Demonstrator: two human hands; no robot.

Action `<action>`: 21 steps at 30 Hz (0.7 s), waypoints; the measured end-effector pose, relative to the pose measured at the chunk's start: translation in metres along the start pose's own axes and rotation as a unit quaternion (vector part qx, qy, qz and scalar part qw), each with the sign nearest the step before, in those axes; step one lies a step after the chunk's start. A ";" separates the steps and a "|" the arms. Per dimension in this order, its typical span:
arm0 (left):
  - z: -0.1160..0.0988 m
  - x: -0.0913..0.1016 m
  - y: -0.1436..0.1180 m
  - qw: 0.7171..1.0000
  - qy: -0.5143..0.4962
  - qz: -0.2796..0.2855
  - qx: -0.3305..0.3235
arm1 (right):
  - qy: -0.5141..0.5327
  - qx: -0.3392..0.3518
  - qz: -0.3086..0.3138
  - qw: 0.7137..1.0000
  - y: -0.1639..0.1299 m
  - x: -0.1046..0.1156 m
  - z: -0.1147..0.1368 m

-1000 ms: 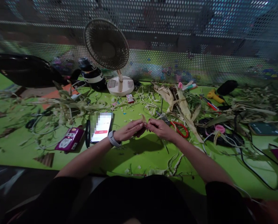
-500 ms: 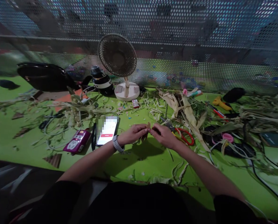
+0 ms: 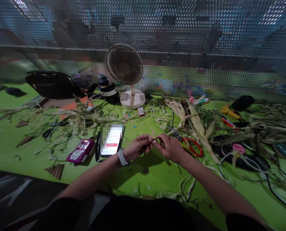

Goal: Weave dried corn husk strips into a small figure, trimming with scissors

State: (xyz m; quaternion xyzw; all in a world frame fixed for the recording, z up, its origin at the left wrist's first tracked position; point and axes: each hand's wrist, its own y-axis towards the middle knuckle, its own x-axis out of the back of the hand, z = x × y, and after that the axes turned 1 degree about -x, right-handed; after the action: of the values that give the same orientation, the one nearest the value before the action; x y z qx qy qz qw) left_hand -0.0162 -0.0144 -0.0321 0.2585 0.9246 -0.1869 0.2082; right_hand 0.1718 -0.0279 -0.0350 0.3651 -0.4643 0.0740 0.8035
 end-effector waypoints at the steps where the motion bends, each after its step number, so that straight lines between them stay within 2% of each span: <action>1: 0.001 0.000 0.000 1.000 -0.011 0.001 0.005 | -0.032 0.028 -0.012 0.999 0.000 -0.001 0.000; 4: 0.003 -0.002 -0.001 0.999 -0.030 -0.002 0.016 | -0.126 0.117 -0.035 0.984 0.000 -0.002 0.000; 7: 0.004 -0.003 -0.002 0.999 -0.040 -0.013 0.016 | -0.169 0.162 -0.041 0.971 0.000 -0.003 0.000; 14: 0.005 -0.011 -0.006 0.998 -0.044 -0.032 -0.006 | -0.184 0.173 -0.068 0.965 0.001 -0.001 0.001; 17: 0.006 -0.014 -0.007 0.998 -0.049 -0.033 -0.024 | -0.193 0.153 -0.058 0.968 0.001 0.001 0.001; 21: 0.007 -0.015 -0.007 0.998 -0.051 -0.024 -0.031 | -0.218 0.159 -0.053 0.962 0.002 0.004 0.001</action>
State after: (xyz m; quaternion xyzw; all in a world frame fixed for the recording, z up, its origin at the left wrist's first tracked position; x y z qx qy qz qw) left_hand -0.0064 -0.0286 -0.0288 0.2196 0.9240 -0.1764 0.2584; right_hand 0.1723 -0.0283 -0.0303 0.5196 -0.5902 0.0232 0.6173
